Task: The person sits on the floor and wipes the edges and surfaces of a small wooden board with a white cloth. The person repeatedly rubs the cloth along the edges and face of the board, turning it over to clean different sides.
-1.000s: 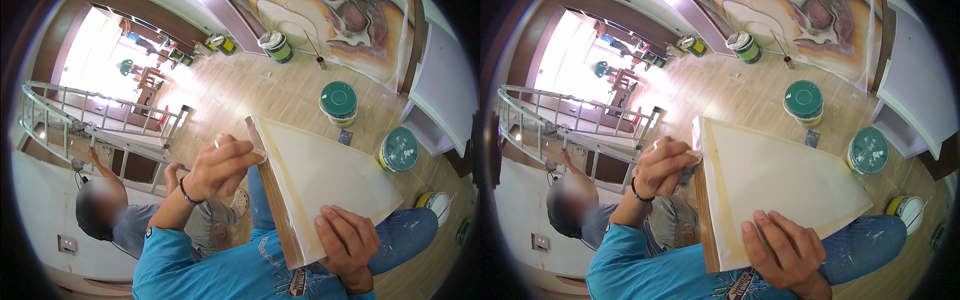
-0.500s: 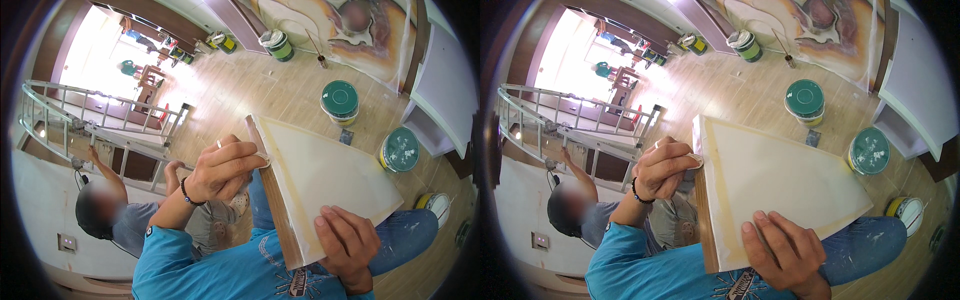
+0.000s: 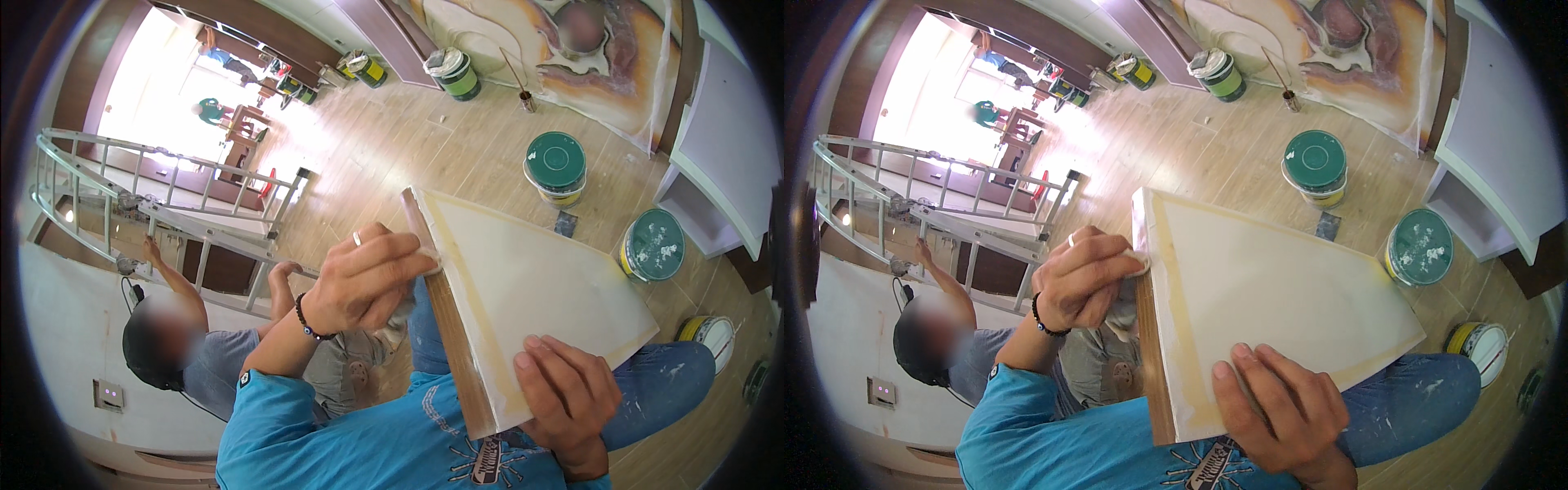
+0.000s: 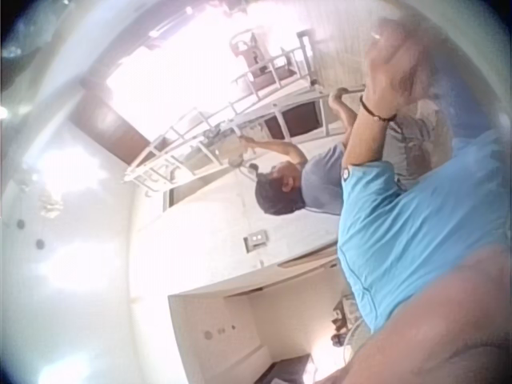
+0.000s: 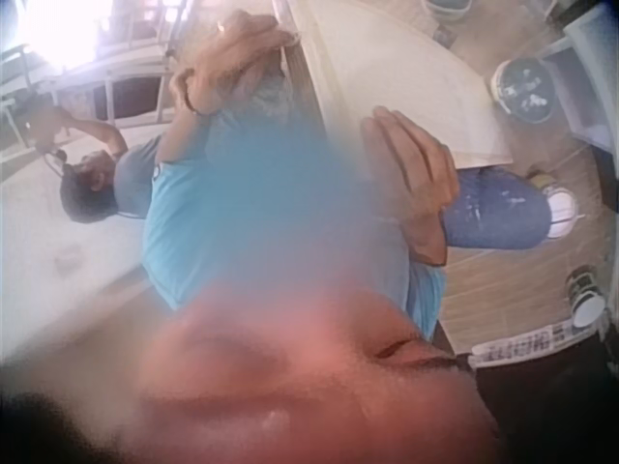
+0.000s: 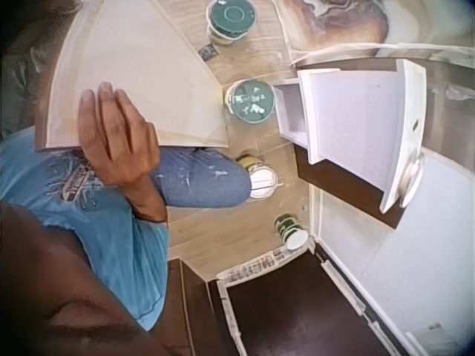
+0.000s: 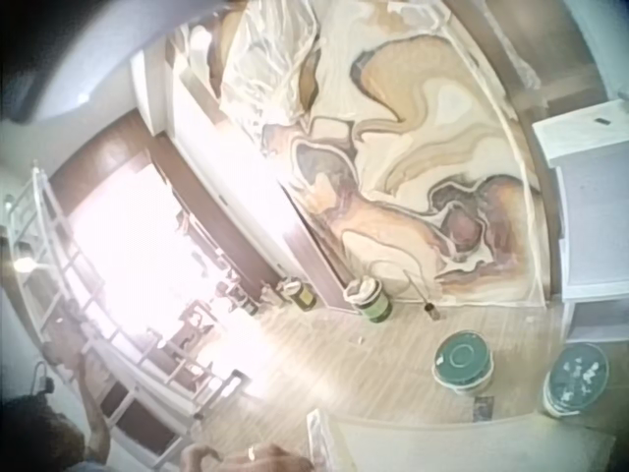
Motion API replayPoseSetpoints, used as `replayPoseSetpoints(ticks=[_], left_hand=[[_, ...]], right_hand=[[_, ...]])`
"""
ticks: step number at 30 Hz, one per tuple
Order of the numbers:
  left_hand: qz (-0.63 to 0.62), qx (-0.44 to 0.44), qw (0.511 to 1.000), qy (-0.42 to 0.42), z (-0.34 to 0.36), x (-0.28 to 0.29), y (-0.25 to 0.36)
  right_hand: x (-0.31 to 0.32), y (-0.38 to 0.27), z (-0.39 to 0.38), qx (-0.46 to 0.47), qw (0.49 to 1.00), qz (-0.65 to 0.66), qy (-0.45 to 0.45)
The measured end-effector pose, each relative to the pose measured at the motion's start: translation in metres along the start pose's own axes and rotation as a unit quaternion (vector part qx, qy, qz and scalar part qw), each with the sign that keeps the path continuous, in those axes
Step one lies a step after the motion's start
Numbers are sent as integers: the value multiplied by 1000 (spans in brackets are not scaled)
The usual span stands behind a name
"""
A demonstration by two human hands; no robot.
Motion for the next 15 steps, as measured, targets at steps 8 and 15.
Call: replayPoseSetpoints(ticks=[8,15], left_hand=[[13,-3,1000,20,-2,-2,4],[7,-17,1000,7,-1,1,12]], right_hand=[[0,-1,0,-4,1000,6,-8],[1,-1,0,0,1000,-2,5]])
Point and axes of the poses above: each hand's wrist, its own z-axis towards the middle knuckle, its own x-axis out of the back of the hand, y = z × x, the point moved 3 cm from there along z, towards the middle knuckle, and after that the axes turned 8 degrees about -y, right-handed, at the moved point
